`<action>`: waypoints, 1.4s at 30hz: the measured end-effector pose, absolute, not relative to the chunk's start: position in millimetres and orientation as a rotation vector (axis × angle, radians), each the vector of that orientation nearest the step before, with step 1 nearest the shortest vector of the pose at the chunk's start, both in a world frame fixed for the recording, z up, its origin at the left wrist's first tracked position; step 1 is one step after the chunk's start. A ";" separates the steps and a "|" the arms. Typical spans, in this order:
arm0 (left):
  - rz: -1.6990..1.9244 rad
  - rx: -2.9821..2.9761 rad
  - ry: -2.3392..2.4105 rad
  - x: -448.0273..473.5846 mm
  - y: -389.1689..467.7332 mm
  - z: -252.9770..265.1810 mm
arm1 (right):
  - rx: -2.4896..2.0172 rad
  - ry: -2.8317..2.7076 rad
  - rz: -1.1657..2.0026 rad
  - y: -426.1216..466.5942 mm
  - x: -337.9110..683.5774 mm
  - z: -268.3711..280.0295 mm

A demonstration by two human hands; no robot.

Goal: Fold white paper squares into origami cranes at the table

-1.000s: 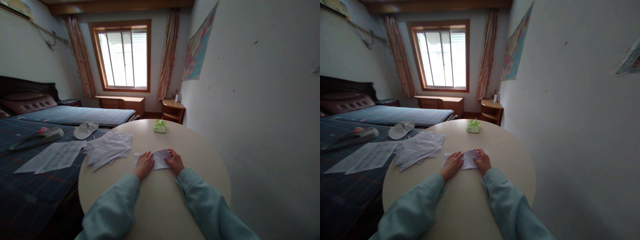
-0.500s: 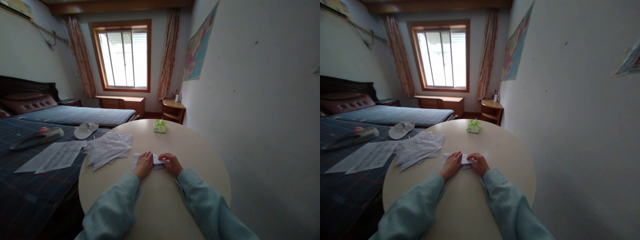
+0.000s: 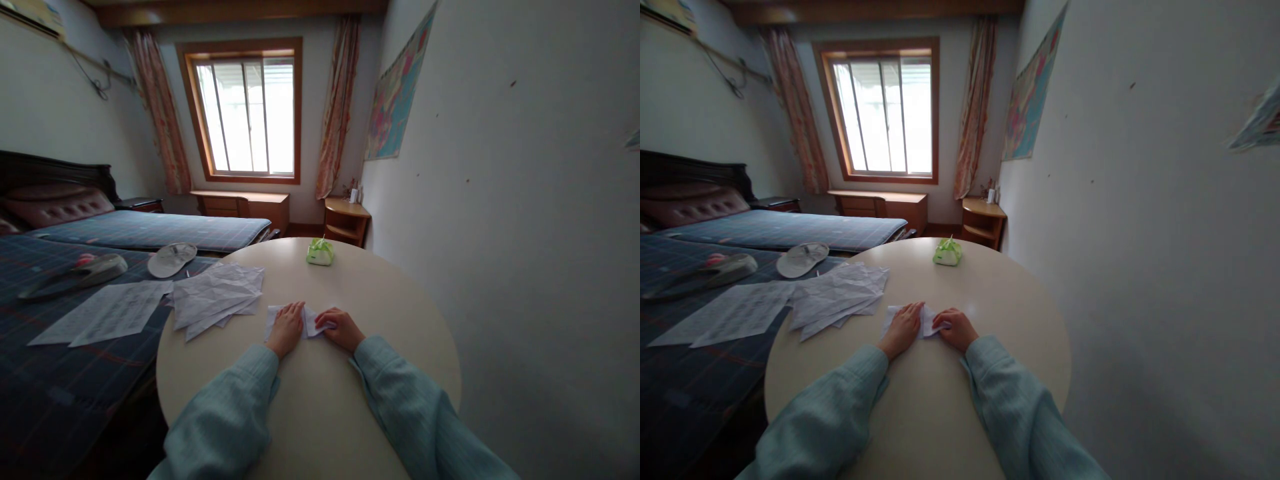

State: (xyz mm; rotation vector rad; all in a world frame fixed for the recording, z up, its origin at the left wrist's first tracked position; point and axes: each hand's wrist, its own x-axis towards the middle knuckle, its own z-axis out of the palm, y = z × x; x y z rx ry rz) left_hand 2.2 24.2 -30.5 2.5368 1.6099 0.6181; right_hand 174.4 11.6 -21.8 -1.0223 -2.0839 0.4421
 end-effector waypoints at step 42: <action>0.542 2.599 1.620 2.0 22.2 -29.1 | -1.312 -1.899 0.460 11.5 174.2 -19.9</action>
